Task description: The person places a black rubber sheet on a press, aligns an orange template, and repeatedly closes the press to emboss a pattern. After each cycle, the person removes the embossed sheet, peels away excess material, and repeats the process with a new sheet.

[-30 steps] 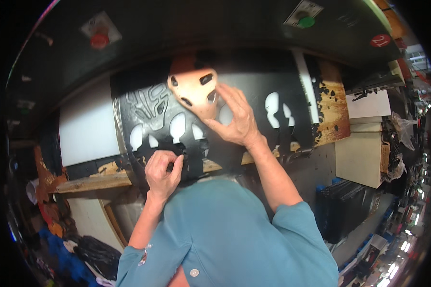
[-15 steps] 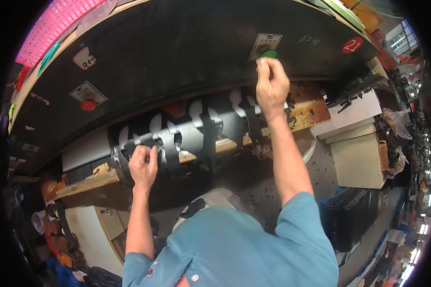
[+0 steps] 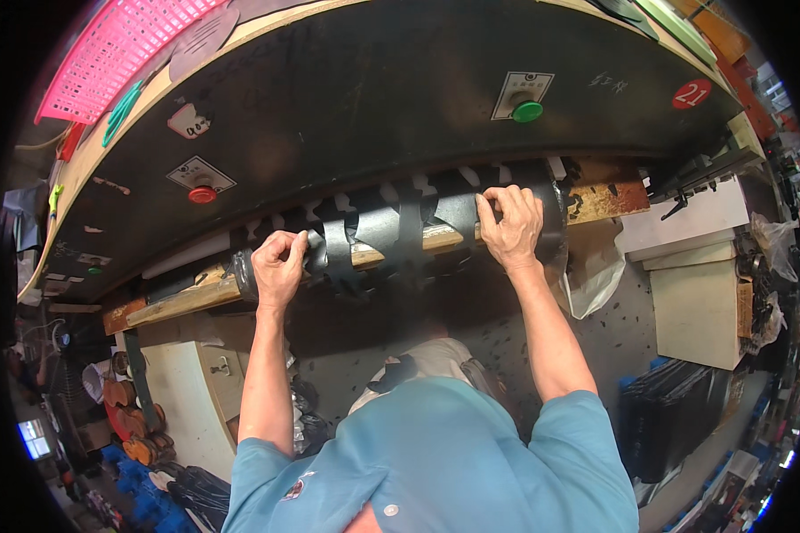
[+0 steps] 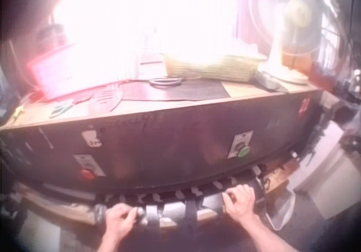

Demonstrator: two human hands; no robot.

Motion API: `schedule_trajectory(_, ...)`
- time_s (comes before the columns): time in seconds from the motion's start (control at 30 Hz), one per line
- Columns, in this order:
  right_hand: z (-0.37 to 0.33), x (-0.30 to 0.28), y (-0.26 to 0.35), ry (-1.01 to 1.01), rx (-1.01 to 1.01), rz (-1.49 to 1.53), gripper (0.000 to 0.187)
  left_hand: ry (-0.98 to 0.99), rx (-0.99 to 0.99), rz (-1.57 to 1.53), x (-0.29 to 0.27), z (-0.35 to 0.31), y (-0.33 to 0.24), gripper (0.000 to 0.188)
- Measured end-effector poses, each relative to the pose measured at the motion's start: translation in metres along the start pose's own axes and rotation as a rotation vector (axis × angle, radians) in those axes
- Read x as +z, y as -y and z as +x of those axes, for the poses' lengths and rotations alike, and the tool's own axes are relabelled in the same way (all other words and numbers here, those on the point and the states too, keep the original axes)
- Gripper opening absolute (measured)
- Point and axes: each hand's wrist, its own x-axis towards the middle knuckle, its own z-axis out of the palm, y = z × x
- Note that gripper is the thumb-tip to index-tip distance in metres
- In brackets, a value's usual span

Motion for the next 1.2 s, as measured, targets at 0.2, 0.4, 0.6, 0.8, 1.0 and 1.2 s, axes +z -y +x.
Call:
schedule_trajectory(0.2, 0.000, 0.001, 0.004, -0.021, 0.001, -0.093, 0.009, -0.129, 0.028, 0.155, 0.012, -0.001, 0.005, 0.025)
schedule_trajectory(0.4, -0.007, -0.002, -0.004, 0.030, 0.031, 0.014, 0.010, -0.152, 0.042, 0.308, 0.017, -0.005, 0.007, 0.032)
schedule_trajectory(0.6, -0.015, -0.016, -0.007, 0.070, -0.009, 0.097, 0.005, -0.153, 0.003, 0.369, 0.019, -0.015, 0.003, 0.032)
schedule_trajectory(0.8, -0.063, -0.049, -0.005, 0.148, 0.096, 0.209, 0.000, -0.110, -0.104, 0.289, 0.013, -0.067, -0.018, 0.032)
schedule_trajectory(1.0, -0.088, -0.121, -0.009, -0.042, 0.863, 0.709, 0.014, -0.068, -0.080, 0.229, -0.007, -0.133, -0.045, 0.032)
schedule_trajectory(1.2, -0.065, -0.089, 0.082, 0.366, 0.190, 0.476, 0.060, 0.184, -0.308, 0.130, -0.029, -0.171, -0.086, 0.028)
